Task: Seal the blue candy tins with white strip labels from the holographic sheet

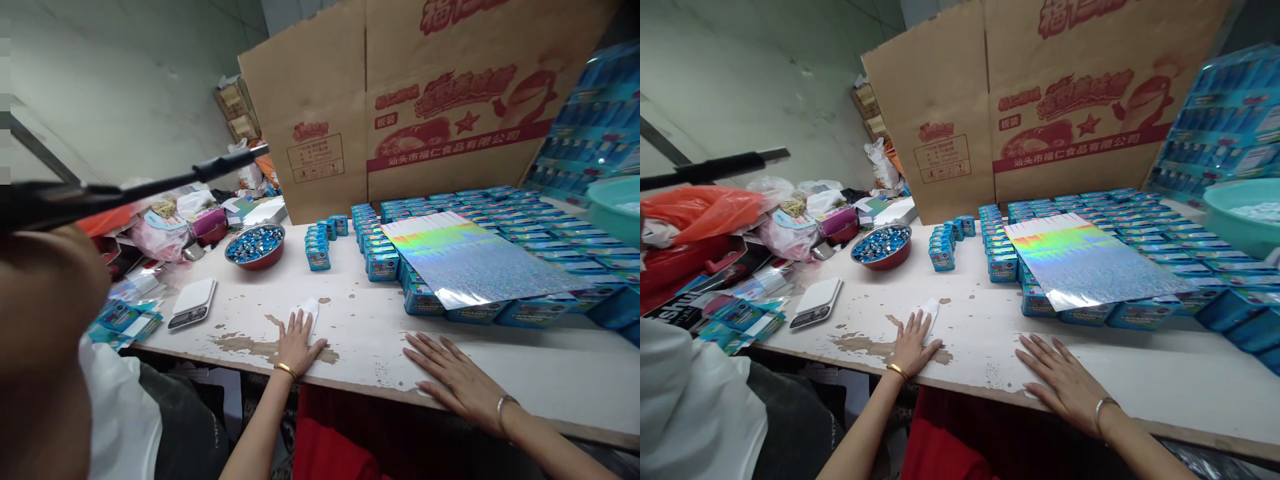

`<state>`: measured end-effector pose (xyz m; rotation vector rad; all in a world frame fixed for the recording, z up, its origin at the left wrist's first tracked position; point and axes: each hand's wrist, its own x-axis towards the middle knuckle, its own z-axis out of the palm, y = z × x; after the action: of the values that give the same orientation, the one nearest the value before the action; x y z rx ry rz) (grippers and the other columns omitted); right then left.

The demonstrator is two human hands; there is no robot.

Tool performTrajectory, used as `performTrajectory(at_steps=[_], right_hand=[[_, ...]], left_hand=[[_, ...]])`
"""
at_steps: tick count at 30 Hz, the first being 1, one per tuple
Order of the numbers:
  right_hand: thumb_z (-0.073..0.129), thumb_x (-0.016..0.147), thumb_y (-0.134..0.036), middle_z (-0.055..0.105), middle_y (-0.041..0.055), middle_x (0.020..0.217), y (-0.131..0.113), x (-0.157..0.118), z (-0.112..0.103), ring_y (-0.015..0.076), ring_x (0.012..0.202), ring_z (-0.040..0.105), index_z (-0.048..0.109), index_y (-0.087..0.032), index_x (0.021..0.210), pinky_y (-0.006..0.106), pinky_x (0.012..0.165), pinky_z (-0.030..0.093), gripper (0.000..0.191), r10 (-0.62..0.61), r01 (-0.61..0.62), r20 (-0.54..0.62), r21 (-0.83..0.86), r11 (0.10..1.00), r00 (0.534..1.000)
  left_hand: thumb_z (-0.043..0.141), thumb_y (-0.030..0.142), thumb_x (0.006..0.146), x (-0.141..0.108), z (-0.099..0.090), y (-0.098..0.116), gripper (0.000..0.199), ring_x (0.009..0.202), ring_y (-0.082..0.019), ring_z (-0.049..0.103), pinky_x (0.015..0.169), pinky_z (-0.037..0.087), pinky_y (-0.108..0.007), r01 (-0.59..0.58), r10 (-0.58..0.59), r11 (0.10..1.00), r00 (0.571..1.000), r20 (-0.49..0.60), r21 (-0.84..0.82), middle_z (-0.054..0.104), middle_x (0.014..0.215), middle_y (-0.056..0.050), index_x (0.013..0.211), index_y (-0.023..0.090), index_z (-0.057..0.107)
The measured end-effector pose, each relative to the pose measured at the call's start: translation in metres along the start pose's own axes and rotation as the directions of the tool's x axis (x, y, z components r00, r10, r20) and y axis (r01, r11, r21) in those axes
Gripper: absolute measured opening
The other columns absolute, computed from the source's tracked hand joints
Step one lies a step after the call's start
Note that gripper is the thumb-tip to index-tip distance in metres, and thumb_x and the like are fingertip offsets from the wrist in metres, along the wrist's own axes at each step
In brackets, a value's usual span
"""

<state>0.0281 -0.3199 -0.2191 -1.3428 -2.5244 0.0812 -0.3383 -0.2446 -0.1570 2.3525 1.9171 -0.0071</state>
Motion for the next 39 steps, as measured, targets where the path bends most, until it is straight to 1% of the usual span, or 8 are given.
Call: performTrajectory(at_steps=[3, 8, 14, 21, 27, 31, 39], right_hand=[[0.04, 0.092, -0.056, 0.024, 0.0006, 0.154, -0.0007, 0.0001, -0.0012, 0.0276, 0.14, 0.029, 0.022, -0.038, 0.147, 0.056, 0.111, 0.027, 0.06, -0.002, 0.002, -0.01, 0.011, 1.0, 1.0], [0.039, 0.092, -0.056, 0.023, 0.0008, 0.154, -0.0013, 0.0, -0.0033, 0.028, 0.139, 0.029, 0.023, -0.038, 0.147, 0.056, 0.11, 0.029, 0.06, -0.002, 0.002, 0.009, -0.001, 1.0, 1.0], [0.04, 0.092, -0.055, 0.023, 0.0011, 0.154, -0.0015, -0.001, -0.0032, 0.0284, 0.14, 0.028, 0.018, -0.038, 0.148, 0.057, 0.109, 0.031, 0.062, -0.005, 0.005, 0.032, -0.026, 1.0, 0.999], [0.04, 0.092, -0.055, 0.023, 0.0015, 0.154, -0.0009, -0.0014, -0.0013, 0.0287, 0.139, 0.029, 0.017, -0.038, 0.148, 0.057, 0.108, 0.032, 0.063, -0.016, 0.017, 0.026, -0.044, 0.999, 1.0], [0.04, 0.092, -0.055, 0.023, 0.0011, 0.153, -0.0005, -0.0027, 0.0012, 0.0289, 0.139, 0.029, 0.018, -0.038, 0.148, 0.057, 0.109, 0.031, 0.063, -0.016, 0.016, 0.014, -0.036, 0.999, 1.0], [0.041, 0.092, -0.056, 0.024, 0.0014, 0.153, -0.0009, -0.0024, -0.0002, 0.0292, 0.138, 0.03, 0.019, -0.038, 0.148, 0.057, 0.108, 0.032, 0.063, -0.019, 0.02, 0.011, -0.042, 0.999, 1.0], [0.042, 0.092, -0.054, 0.024, 0.0026, 0.153, -0.0016, -0.0028, -0.0015, 0.0296, 0.138, 0.031, 0.015, -0.038, 0.148, 0.058, 0.106, 0.035, 0.065, -0.043, 0.044, 0.012, -0.074, 0.996, 0.999]], left_hand=[[0.037, 0.067, 0.085, 0.0006, -0.0001, 0.0007, 0.077, 0.146, -0.032, 0.009, 0.115, 0.009, -0.057, 0.007, -0.007, 1.0, 1.0, -0.008, 0.0, 0.013, 0.157, -0.007, 0.149, 0.024, 0.025], [0.037, 0.067, 0.085, 0.0003, -0.0006, 0.0012, 0.077, 0.146, -0.031, 0.009, 0.115, 0.009, -0.057, 0.009, -0.009, 1.0, 1.0, -0.005, -0.01, 0.014, 0.157, -0.007, 0.149, 0.025, 0.026], [0.035, 0.069, 0.084, -0.0005, -0.002, 0.002, 0.078, 0.146, -0.031, 0.009, 0.116, 0.007, -0.056, 0.014, -0.014, 1.0, 1.0, 0.001, -0.017, 0.014, 0.157, -0.007, 0.149, 0.025, 0.026], [0.035, 0.069, 0.084, -0.0023, -0.0006, 0.0015, 0.079, 0.146, -0.031, 0.009, 0.116, 0.008, -0.056, 0.013, -0.013, 1.0, 1.0, -0.001, -0.027, 0.014, 0.157, -0.006, 0.148, 0.025, 0.027], [0.033, 0.071, 0.084, -0.0033, 0.0016, -0.0001, 0.08, 0.146, -0.031, 0.007, 0.116, 0.006, -0.057, 0.008, -0.008, 1.0, 1.0, -0.001, -0.03, 0.012, 0.158, -0.005, 0.149, 0.026, 0.025], [0.033, 0.072, 0.083, -0.0033, 0.0015, -0.0002, 0.081, 0.146, -0.03, 0.007, 0.116, 0.006, -0.057, 0.014, -0.014, 1.0, 1.0, 0.006, -0.027, 0.011, 0.158, -0.005, 0.149, 0.026, 0.023], [0.032, 0.073, 0.083, -0.0045, 0.0013, 0.0005, 0.081, 0.146, -0.029, 0.006, 0.116, 0.006, -0.056, 0.02, -0.02, 1.0, 1.0, 0.009, -0.02, 0.01, 0.158, -0.004, 0.149, 0.027, 0.022]])
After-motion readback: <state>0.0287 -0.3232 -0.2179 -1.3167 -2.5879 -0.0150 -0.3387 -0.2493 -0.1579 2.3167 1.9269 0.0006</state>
